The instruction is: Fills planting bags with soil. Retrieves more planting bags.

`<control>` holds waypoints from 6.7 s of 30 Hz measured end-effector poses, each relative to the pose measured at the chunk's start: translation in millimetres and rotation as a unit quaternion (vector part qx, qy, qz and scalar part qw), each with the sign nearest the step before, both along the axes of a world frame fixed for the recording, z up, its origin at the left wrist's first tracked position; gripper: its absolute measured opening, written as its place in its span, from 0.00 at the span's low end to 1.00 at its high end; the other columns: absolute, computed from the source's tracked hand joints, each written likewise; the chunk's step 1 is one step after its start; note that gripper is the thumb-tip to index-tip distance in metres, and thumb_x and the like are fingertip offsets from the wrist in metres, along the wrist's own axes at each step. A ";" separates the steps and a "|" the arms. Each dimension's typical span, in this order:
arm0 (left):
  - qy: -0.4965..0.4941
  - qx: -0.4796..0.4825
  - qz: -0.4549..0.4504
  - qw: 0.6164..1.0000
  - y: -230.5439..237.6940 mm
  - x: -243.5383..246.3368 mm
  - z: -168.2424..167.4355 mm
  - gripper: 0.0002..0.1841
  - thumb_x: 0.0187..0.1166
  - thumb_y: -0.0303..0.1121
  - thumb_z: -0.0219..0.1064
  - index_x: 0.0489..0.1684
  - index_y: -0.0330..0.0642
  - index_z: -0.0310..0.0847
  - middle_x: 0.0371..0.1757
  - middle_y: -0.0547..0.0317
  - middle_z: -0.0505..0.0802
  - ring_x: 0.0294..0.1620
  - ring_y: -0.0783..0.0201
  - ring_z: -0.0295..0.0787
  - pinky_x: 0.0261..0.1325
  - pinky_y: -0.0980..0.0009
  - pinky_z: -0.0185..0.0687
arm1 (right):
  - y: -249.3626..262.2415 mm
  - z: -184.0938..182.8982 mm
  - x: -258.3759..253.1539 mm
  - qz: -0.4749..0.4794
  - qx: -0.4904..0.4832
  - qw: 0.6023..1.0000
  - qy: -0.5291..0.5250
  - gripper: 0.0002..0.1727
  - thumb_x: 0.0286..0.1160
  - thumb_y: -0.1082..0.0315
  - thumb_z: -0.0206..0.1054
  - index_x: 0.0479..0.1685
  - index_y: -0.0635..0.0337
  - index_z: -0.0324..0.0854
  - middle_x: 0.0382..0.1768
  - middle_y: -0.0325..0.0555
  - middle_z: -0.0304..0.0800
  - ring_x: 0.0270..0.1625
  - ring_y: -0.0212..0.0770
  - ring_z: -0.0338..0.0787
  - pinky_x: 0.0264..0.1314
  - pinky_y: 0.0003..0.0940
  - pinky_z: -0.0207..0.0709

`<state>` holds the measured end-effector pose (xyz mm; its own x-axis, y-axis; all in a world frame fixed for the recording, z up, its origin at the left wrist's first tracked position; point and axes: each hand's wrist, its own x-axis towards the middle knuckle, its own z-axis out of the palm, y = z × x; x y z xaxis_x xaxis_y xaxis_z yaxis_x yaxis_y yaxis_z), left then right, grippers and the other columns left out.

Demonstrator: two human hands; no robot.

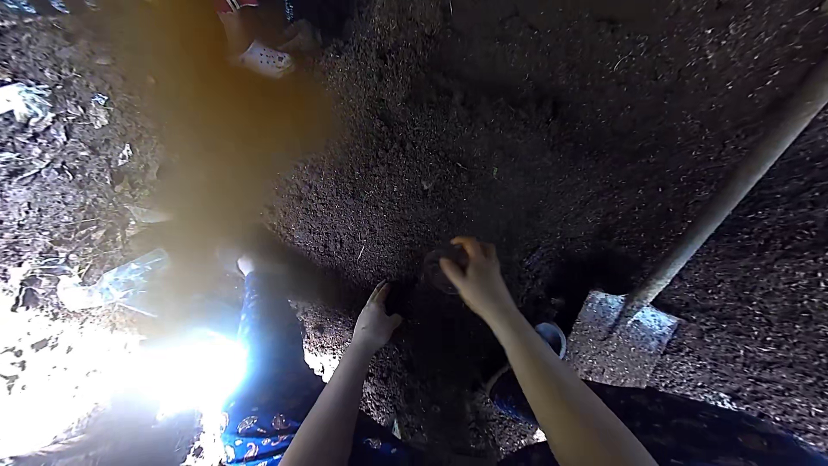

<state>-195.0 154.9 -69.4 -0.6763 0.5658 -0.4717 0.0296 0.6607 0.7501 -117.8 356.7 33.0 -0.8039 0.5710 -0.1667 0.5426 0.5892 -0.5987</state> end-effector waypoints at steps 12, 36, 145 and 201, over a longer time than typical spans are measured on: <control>0.030 -0.203 -0.148 0.967 30.7 -43.7 -12.4 0.28 0.83 0.40 0.66 0.84 0.64 0.73 0.81 0.49 0.82 0.82 0.44 0.77 0.78 0.34 0.70 | -85.8 -208.0 126.2 -0.386 -0.529 0.696 -0.294 0.34 0.87 0.44 0.57 0.81 0.61 0.68 0.74 0.65 0.74 0.72 0.62 0.79 0.64 0.64 0.78; -0.106 -0.110 -0.120 0.981 55.6 -18.0 20.5 0.38 0.79 0.27 0.67 0.93 0.49 0.58 0.96 0.63 0.59 0.92 0.60 0.60 0.90 0.53 0.61 | -3.1 -205.9 89.7 -0.654 -0.563 0.486 0.139 0.37 0.84 0.38 0.52 0.90 0.36 0.48 0.82 0.57 0.66 0.76 0.64 0.76 0.62 0.69 0.78; 0.096 0.052 -0.356 0.928 42.0 81.7 -44.2 0.21 0.91 0.25 0.49 0.78 0.52 0.74 0.64 0.37 0.88 0.57 0.33 0.90 0.55 0.35 0.84 | -90.4 -151.3 108.3 0.358 0.083 0.864 -0.344 0.33 0.85 0.43 0.56 0.74 0.61 0.81 0.76 0.58 0.82 0.84 0.56 0.74 0.88 0.57 0.61; 0.011 -0.001 -0.246 0.969 41.5 78.9 -24.9 0.22 0.90 0.24 0.50 0.80 0.50 0.70 0.67 0.38 0.87 0.64 0.34 0.88 0.61 0.36 0.83 | -87.5 -142.5 100.7 0.397 0.079 0.828 -0.389 0.30 0.87 0.47 0.56 0.75 0.61 0.80 0.76 0.59 0.81 0.83 0.57 0.76 0.85 0.57 0.66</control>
<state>-116.1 196.4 -94.4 -0.3351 0.8210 -0.4621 0.3568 0.5646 0.7443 -17.1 269.2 -109.5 -0.6202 -0.0210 -0.7841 0.1332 0.9823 -0.1317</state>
